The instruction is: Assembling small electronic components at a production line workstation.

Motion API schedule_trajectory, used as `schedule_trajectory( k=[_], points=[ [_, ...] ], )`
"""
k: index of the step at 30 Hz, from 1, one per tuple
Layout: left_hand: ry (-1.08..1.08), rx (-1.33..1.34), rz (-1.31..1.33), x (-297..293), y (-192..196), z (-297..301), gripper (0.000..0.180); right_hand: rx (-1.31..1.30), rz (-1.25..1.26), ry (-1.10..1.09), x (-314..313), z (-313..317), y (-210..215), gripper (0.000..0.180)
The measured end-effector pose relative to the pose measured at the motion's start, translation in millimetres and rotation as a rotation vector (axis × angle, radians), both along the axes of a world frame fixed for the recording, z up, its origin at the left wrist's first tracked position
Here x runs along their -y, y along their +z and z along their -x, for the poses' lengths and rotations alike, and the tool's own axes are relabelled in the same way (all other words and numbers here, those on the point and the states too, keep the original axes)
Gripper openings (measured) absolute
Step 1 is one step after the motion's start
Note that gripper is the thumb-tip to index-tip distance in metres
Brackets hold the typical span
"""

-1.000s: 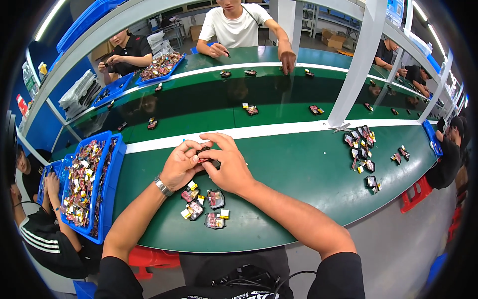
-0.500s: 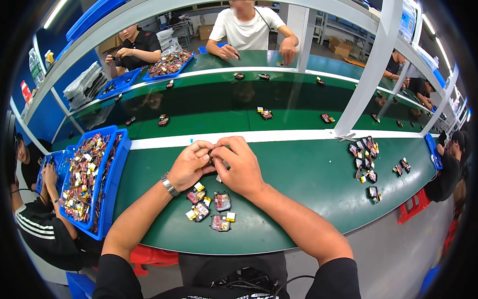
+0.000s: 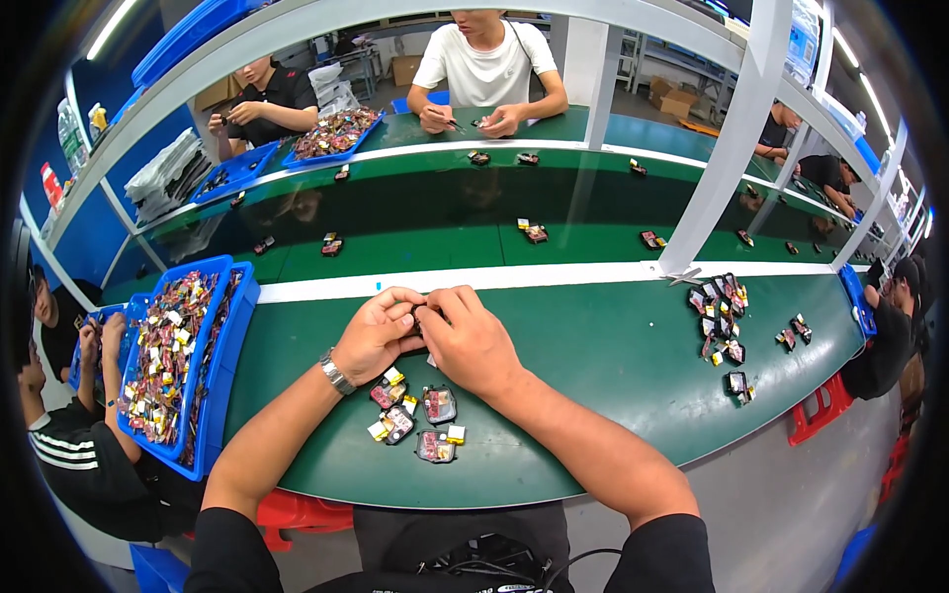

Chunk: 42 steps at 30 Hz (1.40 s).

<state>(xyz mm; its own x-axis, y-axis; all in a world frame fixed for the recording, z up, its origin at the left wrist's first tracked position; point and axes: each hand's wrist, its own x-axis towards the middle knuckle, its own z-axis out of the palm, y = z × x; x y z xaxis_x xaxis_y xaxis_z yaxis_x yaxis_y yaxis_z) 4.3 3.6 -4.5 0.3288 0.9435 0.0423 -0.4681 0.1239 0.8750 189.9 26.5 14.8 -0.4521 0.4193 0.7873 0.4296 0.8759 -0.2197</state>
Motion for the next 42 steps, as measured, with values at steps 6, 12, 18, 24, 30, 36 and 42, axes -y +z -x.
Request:
schedule_trajectory(
  k=[6, 12, 18, 24, 30, 36, 42],
  points=[
    [0.01, 0.002, 0.023, 0.2, 0.4, -2.3, 0.024, 0.041, -0.091, -0.051, -1.3, -0.9, -1.8, 0.017],
    [0.039, -0.015, 0.017, 2.5, 2.2, -5.2, 0.022, 0.086, -0.193, -0.087, -3.5, 1.2, -5.3, 0.017],
    [0.133, 0.033, -0.006, -3.7, -6.6, 1.3, 0.026, 0.017, -0.031, 0.003, -0.1, 5.1, 0.2, 0.021],
    [0.319, 0.035, 0.021, -9.8, -5.3, 4.6, 0.034, 0.025, -0.007, 0.01, -21.8, 27.8, -16.5, 0.027],
    [0.438, 0.014, 0.003, -17.9, -1.8, 18.0, 0.039, 0.013, 0.041, 0.034, -61.2, 42.5, -11.1, 0.025],
    [0.305, -0.17, -0.048, -18.6, 2.4, 17.4, 0.035, -0.015, 0.311, -0.318, -148.5, -4.6, -25.0, 0.018],
    [0.281, -0.232, -0.057, -17.9, -6.9, 24.6, 0.021, 0.03, 0.18, -0.45, -152.9, -20.1, -23.2, 0.037]
  ],
)
